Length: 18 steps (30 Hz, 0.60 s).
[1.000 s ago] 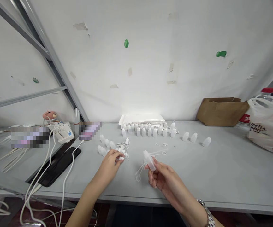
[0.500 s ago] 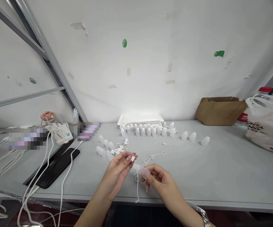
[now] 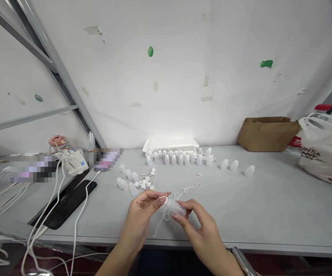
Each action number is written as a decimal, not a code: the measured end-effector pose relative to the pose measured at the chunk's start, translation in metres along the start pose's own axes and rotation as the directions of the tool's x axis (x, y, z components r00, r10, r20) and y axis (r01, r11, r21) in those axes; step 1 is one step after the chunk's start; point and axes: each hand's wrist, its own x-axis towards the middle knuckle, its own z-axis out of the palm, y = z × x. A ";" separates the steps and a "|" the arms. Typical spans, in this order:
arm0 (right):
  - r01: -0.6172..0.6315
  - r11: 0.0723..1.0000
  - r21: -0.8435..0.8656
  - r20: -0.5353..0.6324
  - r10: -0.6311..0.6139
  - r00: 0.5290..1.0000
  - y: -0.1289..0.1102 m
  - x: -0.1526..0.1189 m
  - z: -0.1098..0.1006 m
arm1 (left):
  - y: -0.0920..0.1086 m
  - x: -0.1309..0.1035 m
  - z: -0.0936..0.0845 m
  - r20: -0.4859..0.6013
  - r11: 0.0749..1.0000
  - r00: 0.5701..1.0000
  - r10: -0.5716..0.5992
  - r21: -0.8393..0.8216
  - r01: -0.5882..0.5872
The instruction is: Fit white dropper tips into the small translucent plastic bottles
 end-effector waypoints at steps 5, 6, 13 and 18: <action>-0.251 0.940 0.231 0.223 0.200 0.954 -0.006 0.007 -0.002 | 0.001 -0.001 0.001 0.028 0.998 0.998 0.057 -0.007 -0.057; -0.339 0.892 0.299 0.313 0.244 0.918 -0.007 0.009 -0.002 | 0.001 -0.001 0.001 0.040 0.998 0.997 0.069 -0.012 -0.069; -0.510 0.706 0.492 0.494 0.256 0.831 -0.012 0.014 -0.003 | -0.002 0.001 0.000 0.079 0.993 0.995 0.054 -0.106 -0.046; -0.368 0.843 0.392 0.356 0.230 0.906 -0.011 0.015 -0.004 | -0.006 0.002 0.002 0.053 0.978 0.998 -0.032 -0.205 0.043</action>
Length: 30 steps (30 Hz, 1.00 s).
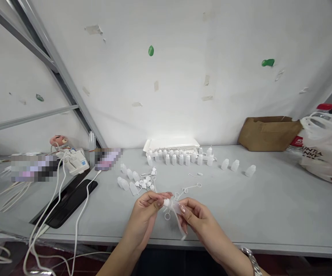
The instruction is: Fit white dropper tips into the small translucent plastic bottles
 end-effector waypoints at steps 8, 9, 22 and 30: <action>0.249 0.880 -0.405 -0.180 -0.344 0.921 0.013 -0.010 -0.002 | -0.003 -0.003 0.002 -0.098 0.998 0.994 -0.044 -0.052 0.039; 0.211 0.909 -0.360 -0.173 -0.287 0.942 0.012 -0.009 -0.001 | -0.003 -0.004 0.002 -0.088 0.999 0.996 -0.023 -0.038 0.020; -0.011 0.997 0.070 -0.057 0.015 0.998 0.001 0.002 -0.004 | -0.012 -0.003 0.002 -0.099 0.998 0.994 0.053 0.050 -0.048; -0.141 0.988 -0.060 0.031 0.143 0.989 0.000 0.003 -0.007 | -0.007 -0.004 0.002 -0.039 0.994 0.997 0.074 0.082 -0.070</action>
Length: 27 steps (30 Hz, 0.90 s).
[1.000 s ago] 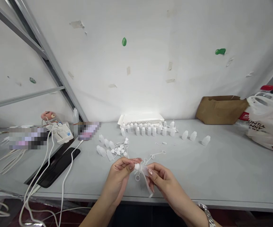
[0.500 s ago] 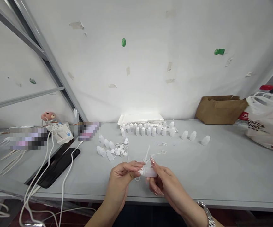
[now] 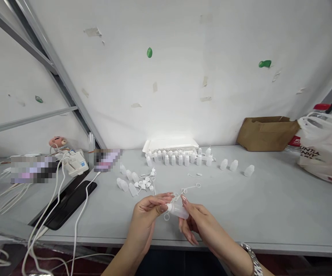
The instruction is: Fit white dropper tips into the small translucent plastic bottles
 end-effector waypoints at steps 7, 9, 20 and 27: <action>0.185 0.983 -0.010 -0.084 -0.186 0.979 0.000 0.003 -0.001 | 0.005 0.003 0.000 -0.065 0.997 0.995 -0.071 -0.044 0.068; 0.160 0.986 -0.035 -0.057 -0.162 0.985 -0.001 0.002 0.000 | 0.006 0.003 -0.001 -0.053 0.996 0.995 -0.081 -0.035 0.079; 0.236 0.953 -0.190 -0.137 -0.264 0.955 0.004 -0.004 0.001 | 0.007 0.002 -0.002 -0.018 0.997 0.997 -0.078 -0.008 0.078; -0.029 0.995 0.090 0.146 0.016 0.989 -0.006 -0.005 0.002 | 0.007 0.001 -0.003 0.037 0.998 0.999 0.008 0.069 -0.010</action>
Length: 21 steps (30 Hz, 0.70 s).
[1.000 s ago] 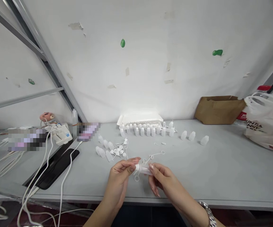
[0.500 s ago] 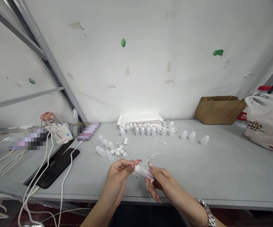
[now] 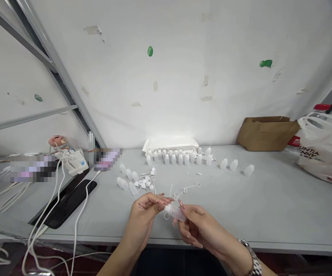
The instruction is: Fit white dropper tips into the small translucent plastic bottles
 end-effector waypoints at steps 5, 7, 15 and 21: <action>0.163 0.979 -0.125 -0.158 -0.182 0.970 0.004 0.003 0.000 | 0.002 0.002 0.000 -0.045 1.000 0.999 -0.022 -0.004 0.021; 0.145 0.985 -0.096 -0.127 -0.157 0.979 0.004 0.004 -0.001 | 0.002 0.002 0.000 -0.047 1.000 0.999 -0.023 -0.011 0.023; 0.015 0.977 0.213 0.026 -0.022 0.999 0.005 0.004 -0.001 | 0.004 0.003 0.003 -0.009 0.997 0.998 -0.069 -0.027 0.069; 0.141 0.988 0.062 -0.165 -0.129 0.978 -0.010 -0.003 -0.008 | 0.014 0.010 -0.003 0.081 0.969 0.967 -0.241 -0.042 0.244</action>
